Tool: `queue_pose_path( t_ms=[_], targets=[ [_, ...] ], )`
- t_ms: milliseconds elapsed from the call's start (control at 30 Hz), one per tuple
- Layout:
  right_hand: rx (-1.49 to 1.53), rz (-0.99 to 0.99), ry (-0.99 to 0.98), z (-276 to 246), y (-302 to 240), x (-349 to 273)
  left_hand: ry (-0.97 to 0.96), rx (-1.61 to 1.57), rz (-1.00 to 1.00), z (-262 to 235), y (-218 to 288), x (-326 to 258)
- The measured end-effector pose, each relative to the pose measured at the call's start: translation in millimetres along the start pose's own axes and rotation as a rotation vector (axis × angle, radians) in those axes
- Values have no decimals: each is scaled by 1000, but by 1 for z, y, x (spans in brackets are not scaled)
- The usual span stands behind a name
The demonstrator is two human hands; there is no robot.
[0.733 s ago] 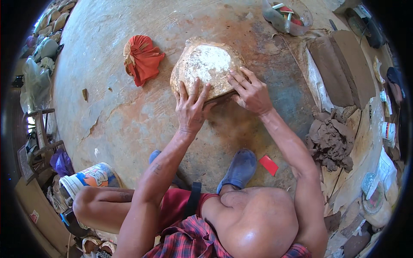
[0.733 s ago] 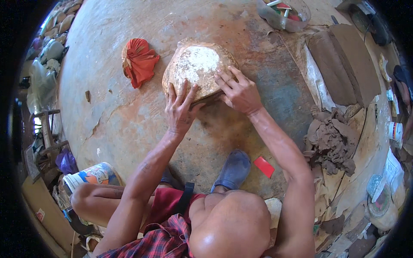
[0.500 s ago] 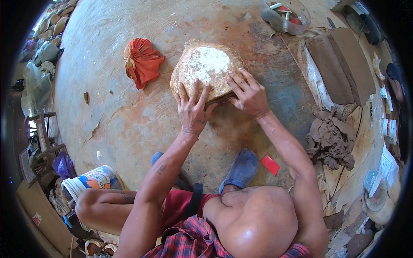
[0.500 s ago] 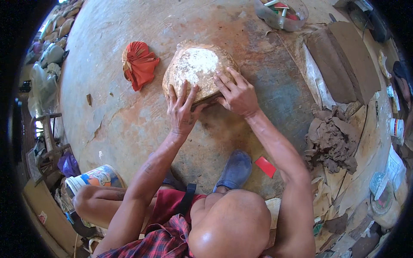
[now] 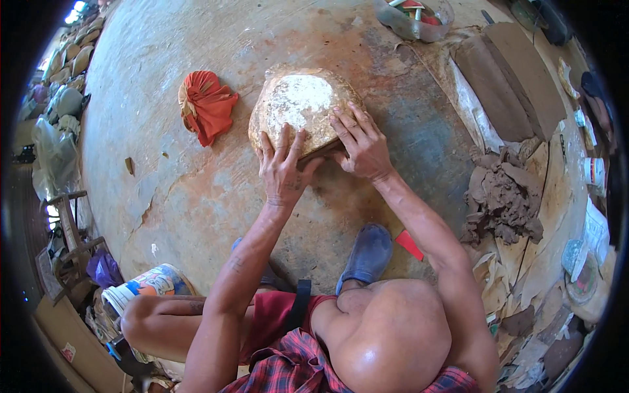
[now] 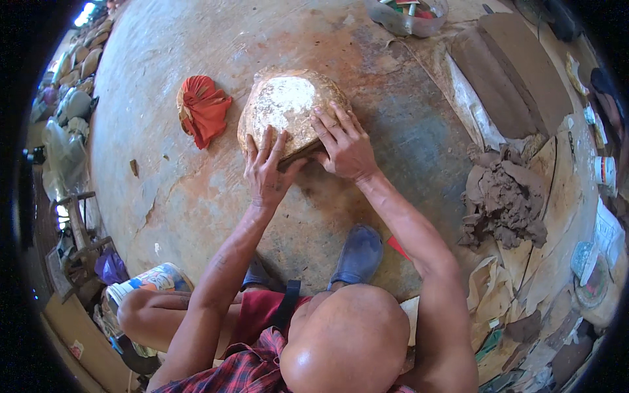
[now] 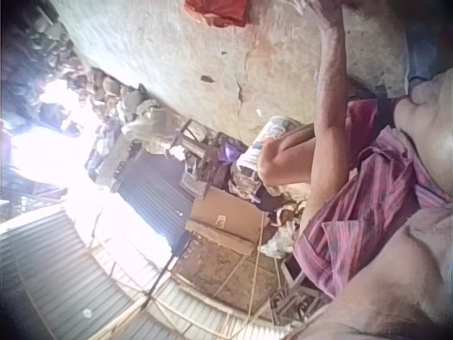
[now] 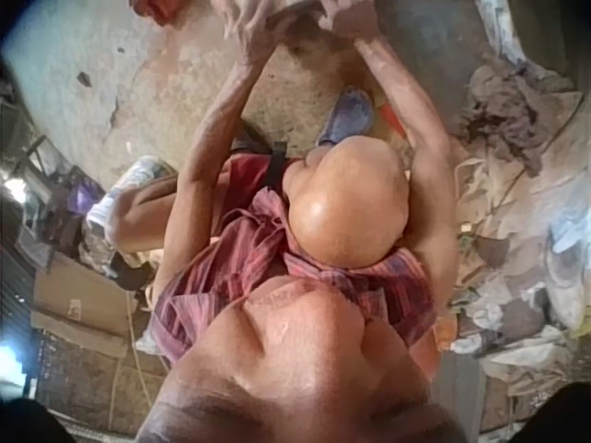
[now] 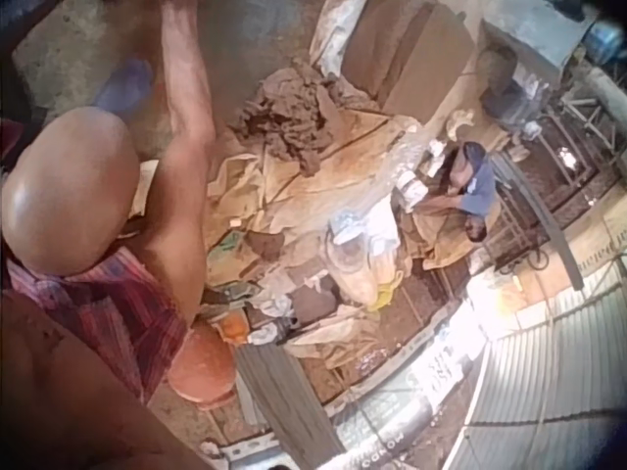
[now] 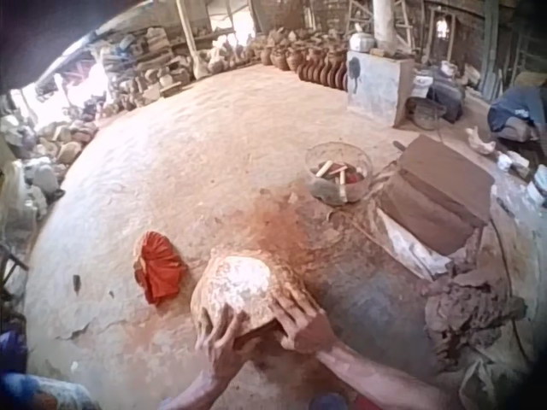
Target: The person joins two halves of a clay mold together. The person then rolls a piece of clay into a coil and presses it into the interior seam of the joined mold by hand.
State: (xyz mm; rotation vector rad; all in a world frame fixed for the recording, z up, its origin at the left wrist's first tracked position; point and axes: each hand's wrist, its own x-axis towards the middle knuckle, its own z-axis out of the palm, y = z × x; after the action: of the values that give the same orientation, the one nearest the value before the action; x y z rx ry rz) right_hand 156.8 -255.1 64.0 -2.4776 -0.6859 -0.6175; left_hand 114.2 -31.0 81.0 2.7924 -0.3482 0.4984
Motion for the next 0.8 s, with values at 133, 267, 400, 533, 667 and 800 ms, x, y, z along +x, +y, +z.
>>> queue_pose_path(
  t_ms=[133,267,400,533,667,800],
  targets=[
    [-7,53,-5,3,-2,-4,-124,-33,23,-16,8,4],
    [10,106,57,8,-10,-6,-171,-80,34,-20,0,10],
    [32,156,80,7,-14,-9,-181,-107,50,-21,8,7],
    [57,213,54,6,-14,0,-216,-77,44,-16,-8,4],
    [439,320,192,-6,26,-26,-185,-319,-79,-16,-29,-10],
    [617,485,-62,-3,57,-44,-178,-270,-56,-10,-45,-18]
  ],
)
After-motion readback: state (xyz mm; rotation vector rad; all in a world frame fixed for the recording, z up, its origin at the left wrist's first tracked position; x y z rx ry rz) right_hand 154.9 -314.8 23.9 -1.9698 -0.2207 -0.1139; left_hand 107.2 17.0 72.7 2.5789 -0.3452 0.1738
